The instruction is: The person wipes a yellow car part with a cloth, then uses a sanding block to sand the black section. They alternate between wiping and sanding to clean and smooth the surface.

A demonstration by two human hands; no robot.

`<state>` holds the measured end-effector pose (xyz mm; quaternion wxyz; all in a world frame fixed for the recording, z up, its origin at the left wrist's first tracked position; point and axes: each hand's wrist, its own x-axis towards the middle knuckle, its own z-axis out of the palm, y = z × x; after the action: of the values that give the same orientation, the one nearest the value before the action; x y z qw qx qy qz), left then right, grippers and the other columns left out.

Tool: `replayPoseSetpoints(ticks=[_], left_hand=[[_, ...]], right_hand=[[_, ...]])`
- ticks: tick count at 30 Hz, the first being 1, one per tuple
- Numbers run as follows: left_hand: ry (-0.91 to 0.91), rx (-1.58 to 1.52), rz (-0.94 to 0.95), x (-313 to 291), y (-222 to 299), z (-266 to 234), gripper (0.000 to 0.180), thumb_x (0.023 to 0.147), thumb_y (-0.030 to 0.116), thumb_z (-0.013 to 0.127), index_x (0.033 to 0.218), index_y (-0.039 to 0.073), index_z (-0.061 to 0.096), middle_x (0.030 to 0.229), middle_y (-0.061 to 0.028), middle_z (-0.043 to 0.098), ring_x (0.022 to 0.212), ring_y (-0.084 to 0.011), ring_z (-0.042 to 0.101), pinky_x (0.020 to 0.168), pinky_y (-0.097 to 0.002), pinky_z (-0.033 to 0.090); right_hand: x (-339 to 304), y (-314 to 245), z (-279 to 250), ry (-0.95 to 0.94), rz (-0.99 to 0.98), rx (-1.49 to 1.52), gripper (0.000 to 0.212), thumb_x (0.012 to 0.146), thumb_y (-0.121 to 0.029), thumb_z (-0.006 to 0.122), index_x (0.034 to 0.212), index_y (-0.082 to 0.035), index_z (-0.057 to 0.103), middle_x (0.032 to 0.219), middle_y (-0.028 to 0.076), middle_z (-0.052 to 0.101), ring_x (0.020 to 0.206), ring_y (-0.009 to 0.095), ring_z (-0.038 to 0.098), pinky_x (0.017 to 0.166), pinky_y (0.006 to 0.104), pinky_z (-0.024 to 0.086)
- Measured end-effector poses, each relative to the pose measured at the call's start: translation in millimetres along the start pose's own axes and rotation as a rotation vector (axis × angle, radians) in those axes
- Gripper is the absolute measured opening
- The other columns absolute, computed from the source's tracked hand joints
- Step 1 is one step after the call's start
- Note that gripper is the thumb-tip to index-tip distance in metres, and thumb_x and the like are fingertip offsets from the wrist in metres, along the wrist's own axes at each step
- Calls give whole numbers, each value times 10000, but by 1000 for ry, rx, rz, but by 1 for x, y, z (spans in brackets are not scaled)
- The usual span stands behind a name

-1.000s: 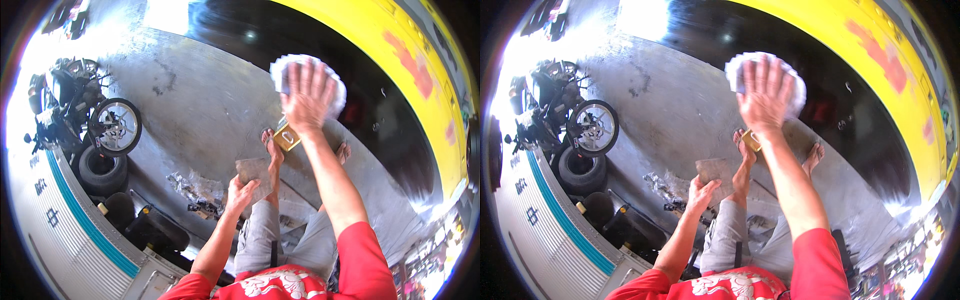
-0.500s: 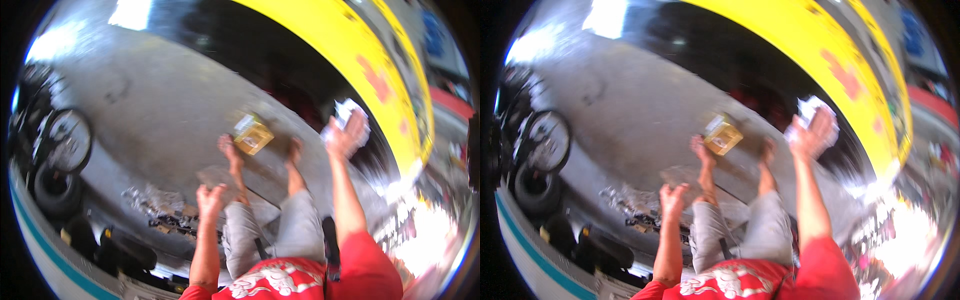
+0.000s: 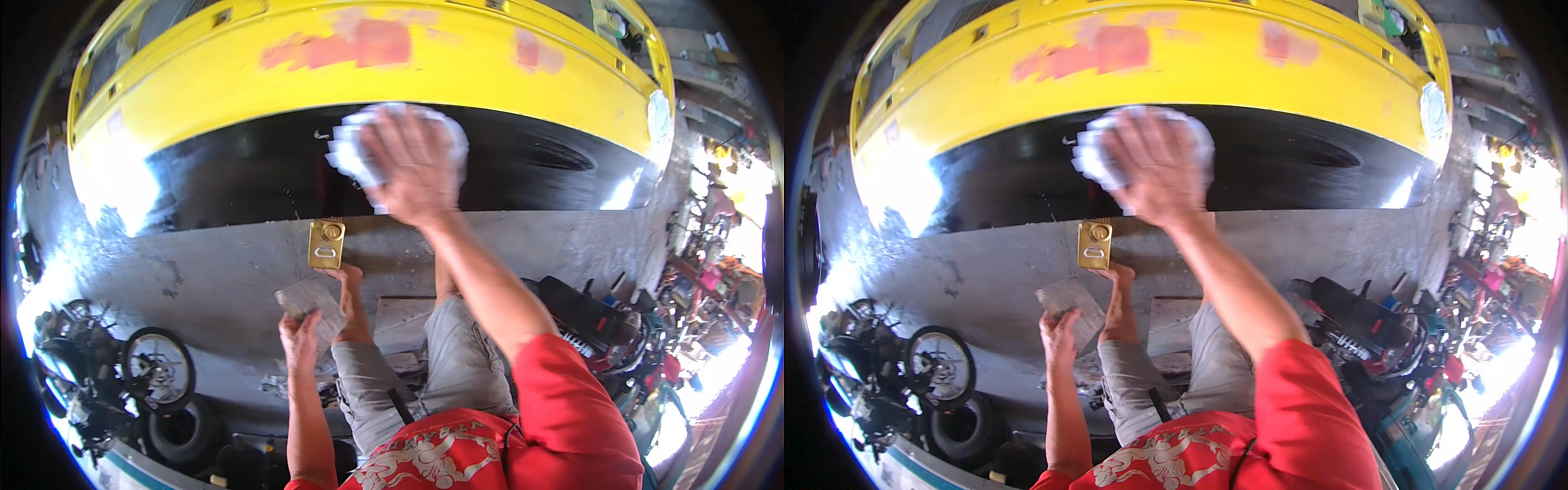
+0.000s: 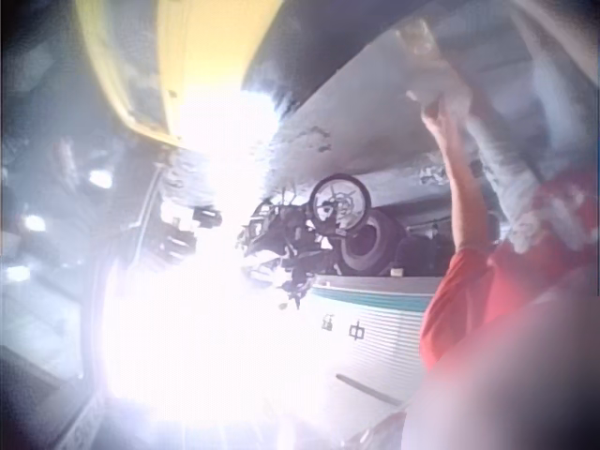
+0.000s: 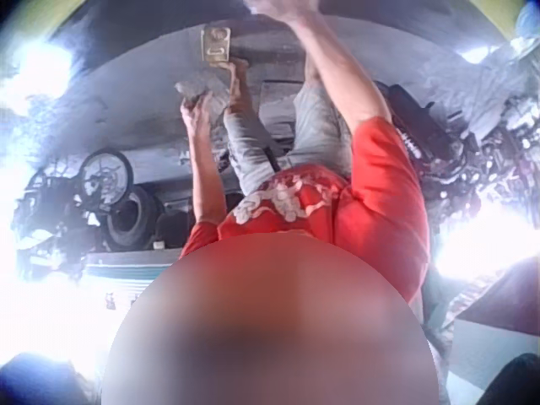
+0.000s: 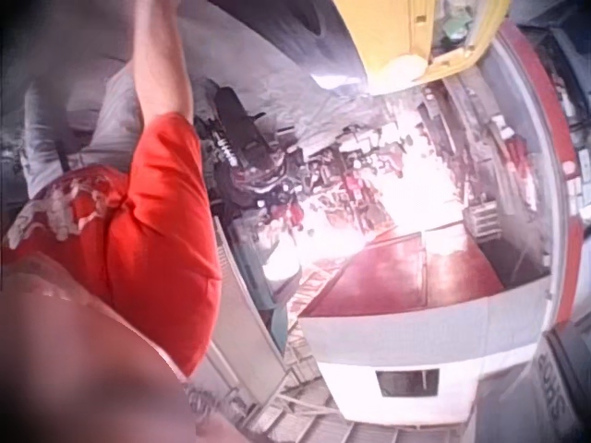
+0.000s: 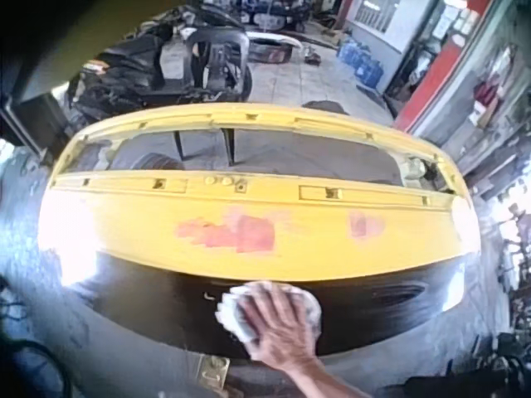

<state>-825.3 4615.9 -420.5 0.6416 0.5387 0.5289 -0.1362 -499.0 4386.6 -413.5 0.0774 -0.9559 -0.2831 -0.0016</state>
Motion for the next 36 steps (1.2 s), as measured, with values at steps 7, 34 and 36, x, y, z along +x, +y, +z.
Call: replayPoseSetpoints(ticks=[7,34,36], left_hand=[[-241,152,-7,-30,30,142,255,948,44,790,1196,-11,764,1060,-50,801,920,-148,722,837,-330,573],[29,-253,-40,19,39,-159,281,943,80,755,1200,-32,753,1048,-78,817,948,-161,753,875,-365,611],[86,-400,-52,30,46,-209,268,944,81,751,1188,-28,757,1039,-82,817,942,-165,756,871,-359,608]], right_hand=[[-174,333,-20,212,444,-157,742,1036,-375,630,1711,-142,429,1775,136,410,1646,365,360,1349,599,211],[148,-257,49,27,-401,-312,911,1057,-573,556,1757,-52,295,1838,238,228,1695,514,162,1339,681,119],[178,-315,60,-21,-461,-252,955,1014,-518,671,1758,-57,291,1843,235,209,1705,498,124,1348,673,92]])
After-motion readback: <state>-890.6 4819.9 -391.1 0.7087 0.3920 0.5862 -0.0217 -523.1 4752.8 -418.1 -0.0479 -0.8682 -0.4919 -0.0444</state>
